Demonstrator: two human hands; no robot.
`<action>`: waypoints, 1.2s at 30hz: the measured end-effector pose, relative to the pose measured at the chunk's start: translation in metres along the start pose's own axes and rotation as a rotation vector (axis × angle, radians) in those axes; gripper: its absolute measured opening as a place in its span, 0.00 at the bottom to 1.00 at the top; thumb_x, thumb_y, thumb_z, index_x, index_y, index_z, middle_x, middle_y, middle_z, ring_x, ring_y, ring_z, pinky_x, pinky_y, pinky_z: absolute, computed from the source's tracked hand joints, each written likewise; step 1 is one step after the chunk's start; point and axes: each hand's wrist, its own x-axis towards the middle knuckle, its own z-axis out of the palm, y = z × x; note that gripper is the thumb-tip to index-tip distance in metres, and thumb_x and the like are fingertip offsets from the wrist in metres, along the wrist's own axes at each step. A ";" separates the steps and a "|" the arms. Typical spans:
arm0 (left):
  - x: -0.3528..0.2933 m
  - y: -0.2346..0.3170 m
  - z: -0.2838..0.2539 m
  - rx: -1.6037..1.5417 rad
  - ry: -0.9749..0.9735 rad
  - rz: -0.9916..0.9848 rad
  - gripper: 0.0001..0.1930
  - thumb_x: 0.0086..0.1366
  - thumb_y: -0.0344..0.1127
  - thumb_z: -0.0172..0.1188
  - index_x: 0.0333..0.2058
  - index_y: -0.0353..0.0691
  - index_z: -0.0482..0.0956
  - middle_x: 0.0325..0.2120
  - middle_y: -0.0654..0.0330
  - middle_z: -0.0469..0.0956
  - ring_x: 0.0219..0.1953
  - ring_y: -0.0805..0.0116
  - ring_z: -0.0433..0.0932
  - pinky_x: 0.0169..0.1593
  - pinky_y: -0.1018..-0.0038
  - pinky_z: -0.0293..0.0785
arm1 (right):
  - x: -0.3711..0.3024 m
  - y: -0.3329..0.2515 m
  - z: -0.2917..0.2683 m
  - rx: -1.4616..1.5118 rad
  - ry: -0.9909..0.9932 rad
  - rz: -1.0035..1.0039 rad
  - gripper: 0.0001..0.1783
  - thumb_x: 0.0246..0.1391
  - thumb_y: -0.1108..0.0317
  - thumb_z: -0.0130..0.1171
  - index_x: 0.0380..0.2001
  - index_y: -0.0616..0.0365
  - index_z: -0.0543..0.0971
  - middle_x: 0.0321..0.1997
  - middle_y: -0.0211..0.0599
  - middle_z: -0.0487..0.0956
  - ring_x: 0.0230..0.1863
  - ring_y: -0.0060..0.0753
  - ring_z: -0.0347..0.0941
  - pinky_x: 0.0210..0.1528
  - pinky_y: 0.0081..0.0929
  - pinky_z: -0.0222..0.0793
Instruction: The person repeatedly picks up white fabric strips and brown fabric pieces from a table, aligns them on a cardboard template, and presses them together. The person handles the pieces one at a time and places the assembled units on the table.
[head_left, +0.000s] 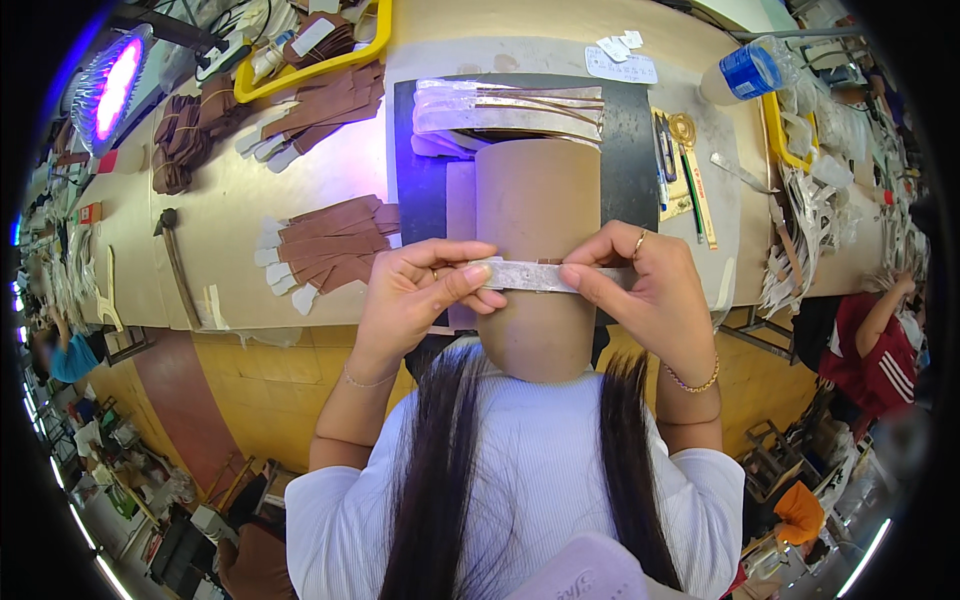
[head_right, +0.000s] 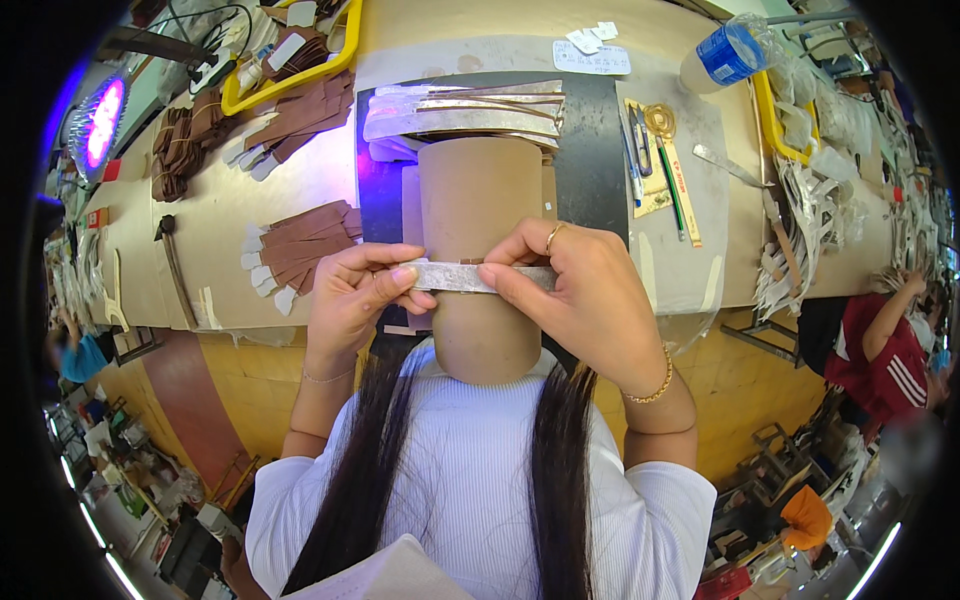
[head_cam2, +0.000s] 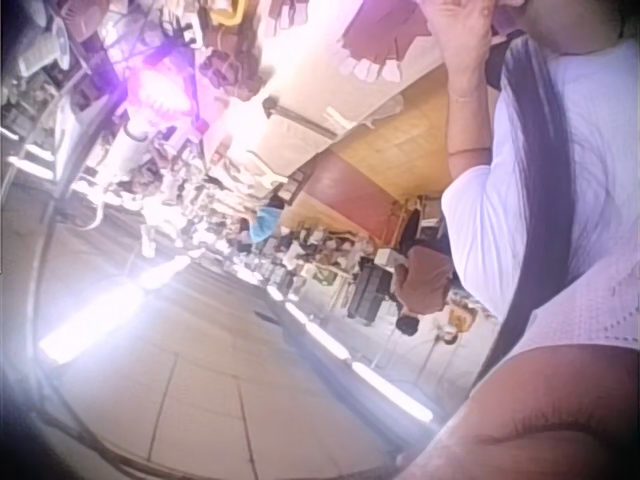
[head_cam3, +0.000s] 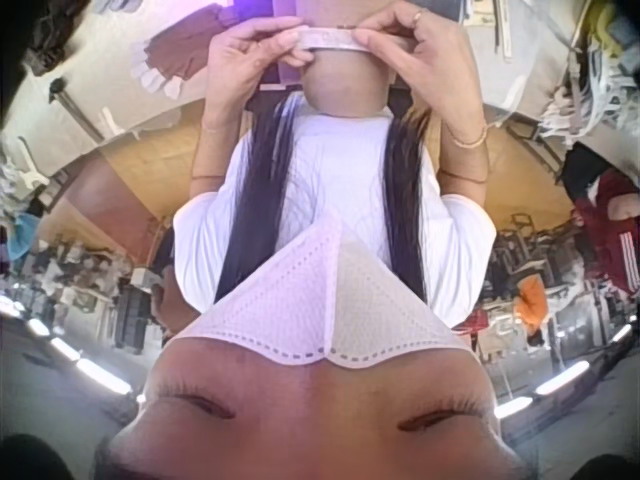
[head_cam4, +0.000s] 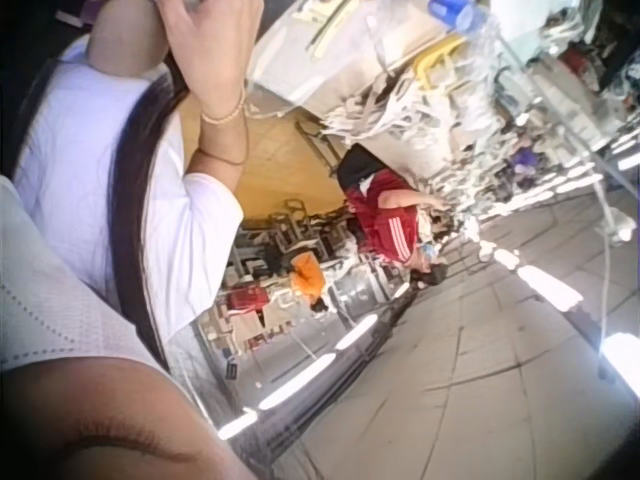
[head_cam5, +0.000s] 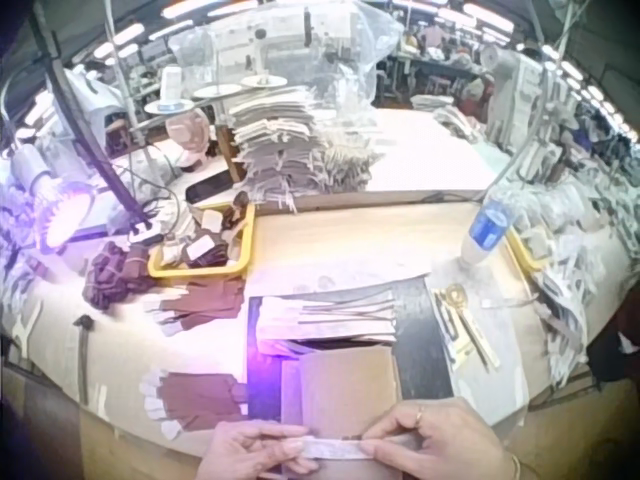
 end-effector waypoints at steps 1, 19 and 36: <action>0.000 0.000 0.000 -0.002 0.000 0.003 0.13 0.61 0.26 0.57 0.43 0.23 0.74 0.29 0.49 0.79 0.30 0.65 0.81 0.35 0.78 0.79 | 0.000 0.001 0.000 -0.004 0.003 -0.003 0.08 0.47 0.68 0.62 0.27 0.63 0.79 0.24 0.39 0.79 0.24 0.30 0.76 0.27 0.22 0.68; 0.003 -0.005 -0.001 0.015 0.004 0.019 0.12 0.60 0.26 0.58 0.41 0.25 0.74 0.27 0.52 0.79 0.27 0.69 0.80 0.33 0.79 0.77 | -0.005 -0.002 0.010 -0.159 0.141 -0.108 0.11 0.46 0.70 0.65 0.26 0.63 0.73 0.22 0.33 0.76 0.23 0.20 0.71 0.27 0.17 0.65; -0.004 -0.016 -0.025 0.000 0.055 0.043 0.12 0.59 0.24 0.58 0.42 0.26 0.73 0.31 0.46 0.79 0.29 0.66 0.80 0.34 0.77 0.78 | -0.020 0.034 -0.031 0.149 0.011 0.166 0.09 0.44 0.68 0.67 0.25 0.62 0.79 0.23 0.24 0.76 0.25 0.11 0.66 0.29 0.12 0.61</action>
